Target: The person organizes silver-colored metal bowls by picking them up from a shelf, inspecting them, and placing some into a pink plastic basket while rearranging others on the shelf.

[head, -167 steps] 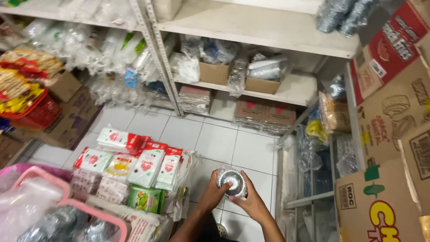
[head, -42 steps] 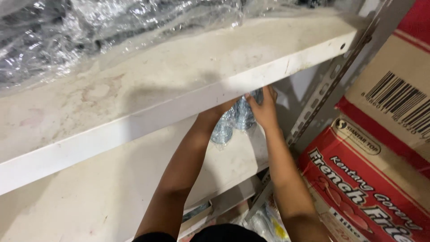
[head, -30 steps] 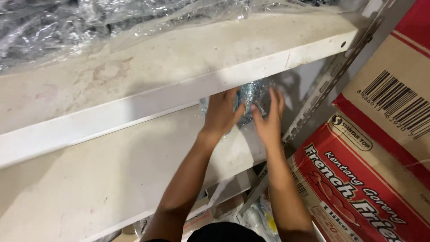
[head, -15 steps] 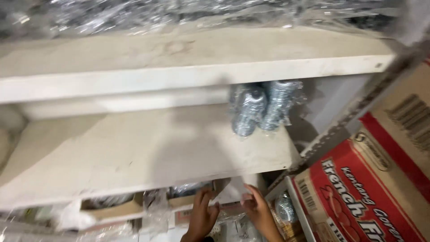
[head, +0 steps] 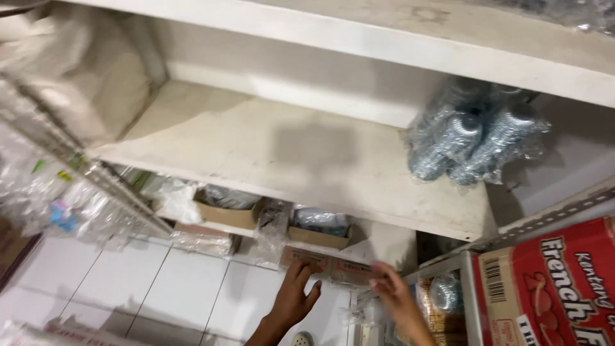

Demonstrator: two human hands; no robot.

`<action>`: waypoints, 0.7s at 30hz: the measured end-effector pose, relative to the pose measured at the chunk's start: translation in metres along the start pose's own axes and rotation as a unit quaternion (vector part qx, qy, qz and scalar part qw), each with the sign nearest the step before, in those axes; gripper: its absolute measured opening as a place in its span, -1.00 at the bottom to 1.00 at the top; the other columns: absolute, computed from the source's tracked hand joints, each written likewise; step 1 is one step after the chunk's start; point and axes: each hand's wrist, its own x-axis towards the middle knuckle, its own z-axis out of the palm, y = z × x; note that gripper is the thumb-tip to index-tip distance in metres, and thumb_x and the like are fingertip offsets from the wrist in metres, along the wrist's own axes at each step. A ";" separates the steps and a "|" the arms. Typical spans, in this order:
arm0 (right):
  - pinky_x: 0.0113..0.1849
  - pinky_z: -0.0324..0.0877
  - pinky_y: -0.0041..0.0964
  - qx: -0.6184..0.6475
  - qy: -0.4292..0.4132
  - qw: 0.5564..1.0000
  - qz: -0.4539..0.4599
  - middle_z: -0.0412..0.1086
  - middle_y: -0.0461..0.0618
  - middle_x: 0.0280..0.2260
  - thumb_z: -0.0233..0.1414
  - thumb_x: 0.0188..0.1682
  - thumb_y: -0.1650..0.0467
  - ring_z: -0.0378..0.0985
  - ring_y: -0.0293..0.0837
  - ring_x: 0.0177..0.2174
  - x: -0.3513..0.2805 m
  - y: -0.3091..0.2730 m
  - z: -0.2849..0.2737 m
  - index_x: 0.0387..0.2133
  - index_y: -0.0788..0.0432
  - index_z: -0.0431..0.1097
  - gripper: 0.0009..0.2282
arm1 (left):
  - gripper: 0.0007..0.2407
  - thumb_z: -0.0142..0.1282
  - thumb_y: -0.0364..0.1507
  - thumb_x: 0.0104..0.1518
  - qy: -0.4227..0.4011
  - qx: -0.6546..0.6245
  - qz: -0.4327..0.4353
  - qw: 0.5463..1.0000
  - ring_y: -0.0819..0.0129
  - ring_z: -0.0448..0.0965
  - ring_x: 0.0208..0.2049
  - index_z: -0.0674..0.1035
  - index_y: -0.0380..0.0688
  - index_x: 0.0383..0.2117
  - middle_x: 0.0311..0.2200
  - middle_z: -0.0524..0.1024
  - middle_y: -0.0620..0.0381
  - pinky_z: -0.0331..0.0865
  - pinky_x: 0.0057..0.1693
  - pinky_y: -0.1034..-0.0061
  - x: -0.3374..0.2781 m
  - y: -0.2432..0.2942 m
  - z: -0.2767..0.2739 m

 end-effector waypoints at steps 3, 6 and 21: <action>-0.08 0.45 -0.22 -0.107 0.052 0.993 0.018 0.52 0.11 -0.12 0.06 0.00 0.22 0.53 -0.07 -0.17 -0.009 -0.012 -0.018 0.21 0.00 0.33 -0.53 | -0.73 0.21 -0.50 0.11 0.027 0.005 0.019 0.999 -0.06 0.40 0.09 0.54 -0.14 -0.04 0.03 0.39 -0.09 0.33 0.17 0.23 -0.024 0.006 -0.015; -0.17 0.38 -0.29 -0.102 0.030 0.993 -0.052 0.48 0.12 -0.23 0.10 0.01 0.25 0.44 -0.12 -0.27 -0.004 -0.008 -0.012 0.17 0.09 0.37 -0.56 | -0.73 0.22 -0.50 0.11 0.061 0.015 0.045 0.997 -0.11 0.37 0.13 0.53 -0.18 -0.06 0.08 0.38 -0.13 0.31 0.18 0.20 -0.053 0.008 -0.037; -0.05 0.42 -0.25 -0.063 -0.298 0.926 -0.225 0.43 0.04 0.04 0.11 0.00 0.36 0.53 -0.14 -0.05 -0.118 0.003 0.316 0.12 0.25 0.30 -0.58 | -0.66 0.22 -0.47 0.10 0.295 0.150 -0.130 0.935 -0.05 0.43 0.09 0.49 -0.18 0.02 0.04 0.46 -0.09 0.32 0.18 0.20 -0.382 0.025 -0.189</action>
